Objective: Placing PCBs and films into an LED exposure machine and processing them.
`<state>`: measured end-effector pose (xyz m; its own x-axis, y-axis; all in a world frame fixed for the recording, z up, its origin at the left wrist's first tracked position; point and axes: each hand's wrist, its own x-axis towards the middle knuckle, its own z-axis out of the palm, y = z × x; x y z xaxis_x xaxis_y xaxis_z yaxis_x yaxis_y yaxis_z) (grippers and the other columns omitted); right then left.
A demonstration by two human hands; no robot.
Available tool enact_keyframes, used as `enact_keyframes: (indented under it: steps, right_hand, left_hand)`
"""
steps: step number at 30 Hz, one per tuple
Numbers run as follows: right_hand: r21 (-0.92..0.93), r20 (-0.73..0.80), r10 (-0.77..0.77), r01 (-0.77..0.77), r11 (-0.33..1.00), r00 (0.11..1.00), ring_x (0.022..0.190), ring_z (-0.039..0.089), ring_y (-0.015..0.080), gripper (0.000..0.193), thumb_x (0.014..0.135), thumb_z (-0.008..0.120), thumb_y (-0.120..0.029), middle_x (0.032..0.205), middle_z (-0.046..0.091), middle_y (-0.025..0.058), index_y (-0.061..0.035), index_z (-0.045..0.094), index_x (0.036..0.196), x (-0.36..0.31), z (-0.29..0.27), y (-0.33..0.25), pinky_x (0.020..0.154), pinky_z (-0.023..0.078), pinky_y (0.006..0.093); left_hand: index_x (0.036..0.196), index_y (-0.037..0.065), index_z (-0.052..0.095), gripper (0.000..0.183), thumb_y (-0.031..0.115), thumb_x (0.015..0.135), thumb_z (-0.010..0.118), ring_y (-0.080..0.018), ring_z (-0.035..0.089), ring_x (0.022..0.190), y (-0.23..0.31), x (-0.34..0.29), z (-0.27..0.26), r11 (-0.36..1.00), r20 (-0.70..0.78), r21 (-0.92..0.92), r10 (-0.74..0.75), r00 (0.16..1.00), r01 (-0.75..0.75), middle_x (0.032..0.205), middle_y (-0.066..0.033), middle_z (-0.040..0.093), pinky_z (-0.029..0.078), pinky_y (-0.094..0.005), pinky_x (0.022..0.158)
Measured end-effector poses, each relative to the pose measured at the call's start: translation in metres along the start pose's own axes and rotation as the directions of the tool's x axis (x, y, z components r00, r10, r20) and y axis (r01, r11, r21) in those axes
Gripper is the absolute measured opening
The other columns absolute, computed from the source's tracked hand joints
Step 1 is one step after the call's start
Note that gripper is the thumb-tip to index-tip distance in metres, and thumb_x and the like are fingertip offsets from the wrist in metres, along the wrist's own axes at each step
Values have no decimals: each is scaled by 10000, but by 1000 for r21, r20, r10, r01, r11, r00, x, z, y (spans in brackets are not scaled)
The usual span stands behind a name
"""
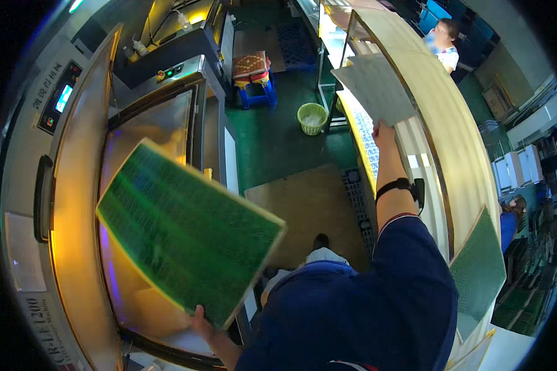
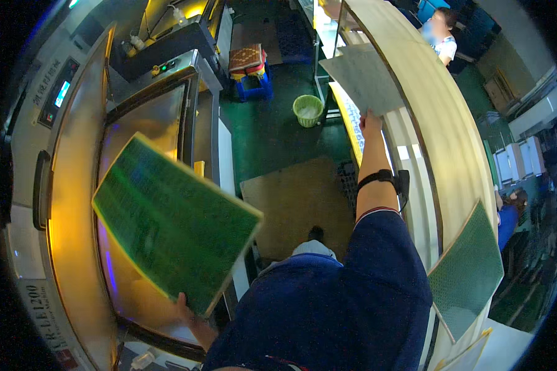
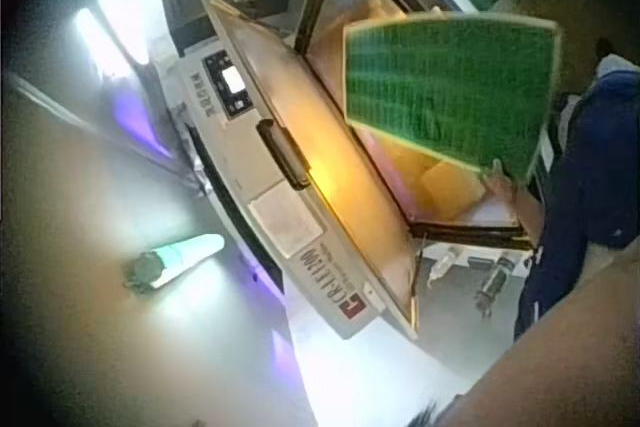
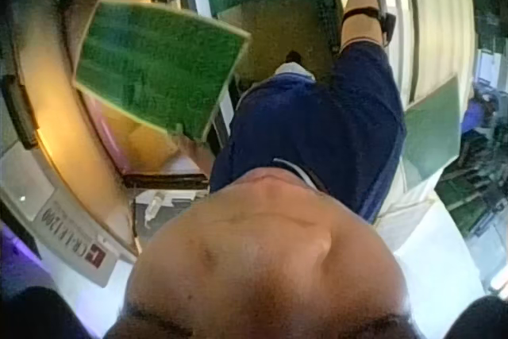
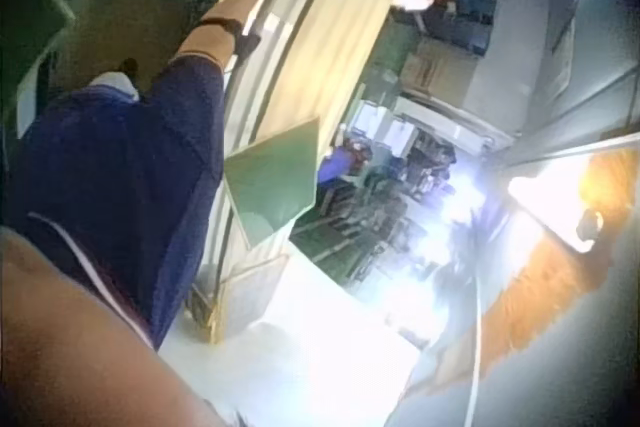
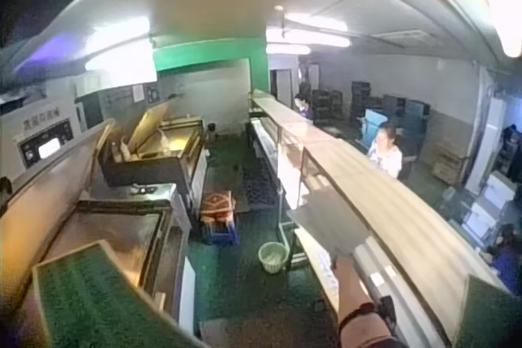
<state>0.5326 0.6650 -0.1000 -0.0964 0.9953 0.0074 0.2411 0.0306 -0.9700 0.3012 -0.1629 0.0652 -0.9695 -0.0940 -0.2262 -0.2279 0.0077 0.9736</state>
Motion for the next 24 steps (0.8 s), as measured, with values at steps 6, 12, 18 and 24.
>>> enact_keyframes:
  steps: [6,12,18,24]
  right_hand:
    - [439,717,197,-652,618,669,1050,638,327,575,974,457,-544,1267,606,191,-56,518,1272,-163,73,-65,837,541,482]
    - [144,359,166,-231,962,919,780,559,133,318,885,681,-277,931,640,53,-2,639,1038,-344,-13,-125,712,457,282]
    - [404,-329,330,-184,896,885,790,574,142,342,920,646,-281,882,618,68,17,587,1079,-491,-113,-39,727,474,297]
    - [516,-444,644,-411,752,622,768,626,172,347,952,621,-342,912,640,82,-13,592,1058,-568,-173,23,655,513,317]
  left_hand:
    - [1322,-40,486,575,25,766,620,-267,600,1049,51,-22,111,994,535,-11,-82,841,104,1211,-141,600,468,-395,949]
    - [1223,-22,580,481,89,771,704,-206,619,1004,45,-5,189,913,886,286,-135,445,-293,1126,-76,660,475,-350,919]
    - [1462,17,352,694,58,849,675,-233,559,1164,0,-34,231,930,996,33,2,93,-365,1368,-139,525,459,-349,961]
    - [1500,54,299,676,111,911,626,-213,553,1166,-56,-55,222,942,966,255,-255,29,-220,1458,-110,443,454,-304,943]
